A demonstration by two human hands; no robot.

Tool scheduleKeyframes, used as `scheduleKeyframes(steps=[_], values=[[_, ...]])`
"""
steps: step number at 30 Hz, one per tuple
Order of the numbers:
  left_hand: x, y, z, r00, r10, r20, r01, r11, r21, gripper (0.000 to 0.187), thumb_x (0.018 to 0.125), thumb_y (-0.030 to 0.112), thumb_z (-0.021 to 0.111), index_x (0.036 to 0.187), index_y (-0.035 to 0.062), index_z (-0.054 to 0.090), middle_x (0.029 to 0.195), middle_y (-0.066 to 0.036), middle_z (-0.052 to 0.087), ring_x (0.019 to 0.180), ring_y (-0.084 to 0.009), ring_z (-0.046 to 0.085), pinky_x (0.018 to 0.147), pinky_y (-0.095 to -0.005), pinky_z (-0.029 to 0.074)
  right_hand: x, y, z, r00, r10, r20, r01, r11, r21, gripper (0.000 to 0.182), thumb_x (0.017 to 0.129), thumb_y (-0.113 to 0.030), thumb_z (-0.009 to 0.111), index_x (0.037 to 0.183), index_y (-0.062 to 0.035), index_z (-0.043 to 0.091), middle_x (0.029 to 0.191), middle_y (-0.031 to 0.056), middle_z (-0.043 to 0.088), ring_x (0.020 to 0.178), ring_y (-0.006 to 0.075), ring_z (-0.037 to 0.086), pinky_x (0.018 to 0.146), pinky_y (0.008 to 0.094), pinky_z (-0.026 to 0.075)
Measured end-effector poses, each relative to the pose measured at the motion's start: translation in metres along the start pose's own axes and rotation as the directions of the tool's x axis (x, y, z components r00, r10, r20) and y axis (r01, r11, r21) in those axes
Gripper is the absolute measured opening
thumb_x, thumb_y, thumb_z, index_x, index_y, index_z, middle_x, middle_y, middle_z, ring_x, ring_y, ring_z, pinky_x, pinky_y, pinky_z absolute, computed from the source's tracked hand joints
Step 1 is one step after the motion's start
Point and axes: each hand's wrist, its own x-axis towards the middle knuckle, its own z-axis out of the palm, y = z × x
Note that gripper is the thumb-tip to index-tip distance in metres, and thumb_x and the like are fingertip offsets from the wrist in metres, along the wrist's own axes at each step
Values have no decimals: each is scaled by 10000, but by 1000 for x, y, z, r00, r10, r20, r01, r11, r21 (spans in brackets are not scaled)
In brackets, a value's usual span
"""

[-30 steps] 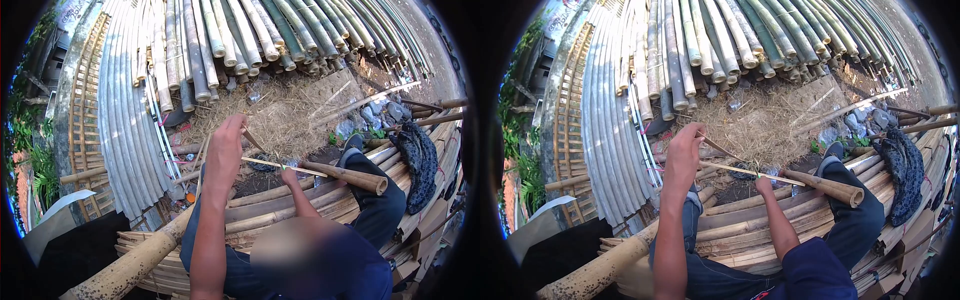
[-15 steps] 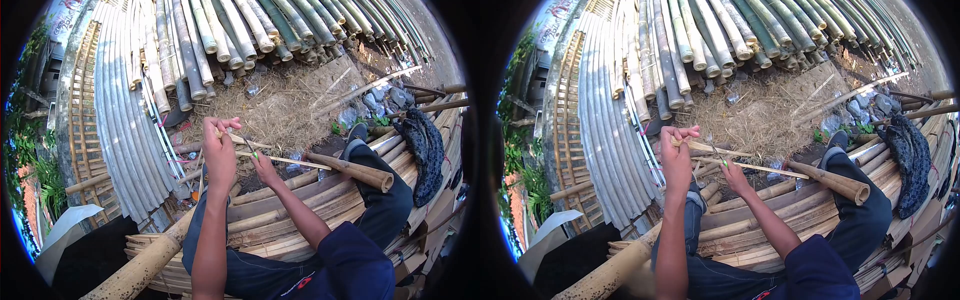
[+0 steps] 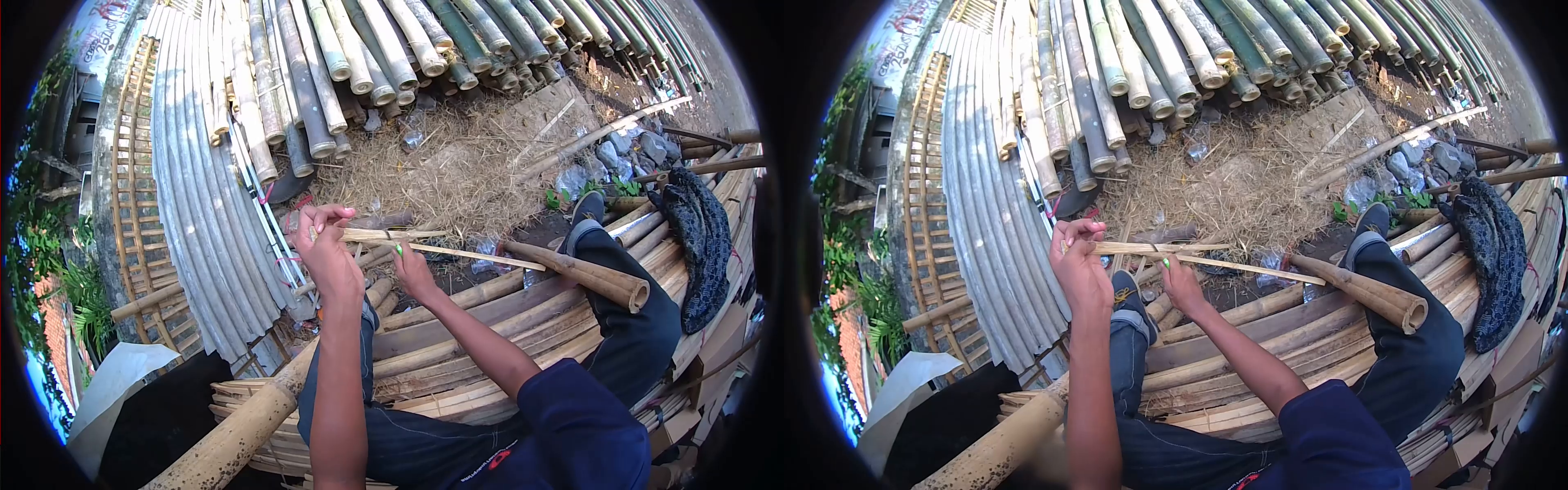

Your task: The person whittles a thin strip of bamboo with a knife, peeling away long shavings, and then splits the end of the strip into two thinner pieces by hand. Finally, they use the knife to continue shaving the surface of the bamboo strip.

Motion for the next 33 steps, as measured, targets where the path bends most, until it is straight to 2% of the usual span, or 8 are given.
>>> scheduleKeyframes(steps=[3,8,12,15,17,22,24,33], values=[[-7,-15,-1,999,24,-36,-22,998,57,241,658,-148,384,753,73,366,823,-108,557,825,-188,575,822,-311,453,-5,51,2,922,387,32,-361,884,-296,260,937,-216,440,1003,26,506,876,306,622,886,482,596,785,548,474],[-12,3,4,998,39,-47,-38,999,24,166,732,-88,438,713,71,394,812,-114,577,771,-173,567,788,-293,451,15,35,11,977,213,-26,-214,973,-80,285,942,-243,451,998,33,497,815,321,600,831,491,580,736,555,446],[-2,-1,-6,967,201,158,-242,919,310,317,914,144,493,621,85,388,589,-43,483,566,-127,473,600,-254,404,2,-13,-8,993,113,17,-113,993,-19,288,945,-240,435,985,42,483,790,318,595,805,491,581,710,558,444],[-4,-8,-2,992,126,19,-126,992,-22,410,949,156,487,584,106,307,537,41,234,499,-54,198,486,-259,169,-15,42,19,973,226,40,-218,965,-148,270,940,-222,424,983,37,486,800,300,614,804,479,598,720,556,460],[-8,-11,-2,992,120,-46,-121,992,-26,414,947,154,487,580,109,302,537,41,241,503,-58,195,488,-264,164,-19,48,1,929,366,51,-326,877,-353,249,923,-197,424,972,35,499,830,284,636,827,469,616,764,551,478],[1,-9,1,983,145,-111,-147,989,-16,452,937,190,512,555,134,277,507,27,252,473,-75,190,476,-265,187,-17,39,10,935,355,10,-347,919,-189,251,928,-206,428,974,31,497,818,306,613,804,503,589,748,552,470],[2,-10,6,980,155,-128,-157,988,-9,455,939,195,510,552,139,278,505,30,244,473,-77,186,477,-269,185,-16,15,3,992,126,-9,-127,990,-65,247,939,-209,423,978,24,494,794,312,589,796,507,573,731,563,453],[-14,-7,23,994,81,-75,-76,995,62,449,941,174,520,563,141,279,511,41,229,484,-69,180,479,-279,171,-4,103,23,836,548,-39,-537,799,-270,266,911,-181,441,1010,37,559,962,284,628,933,458,599,816,521,481]])
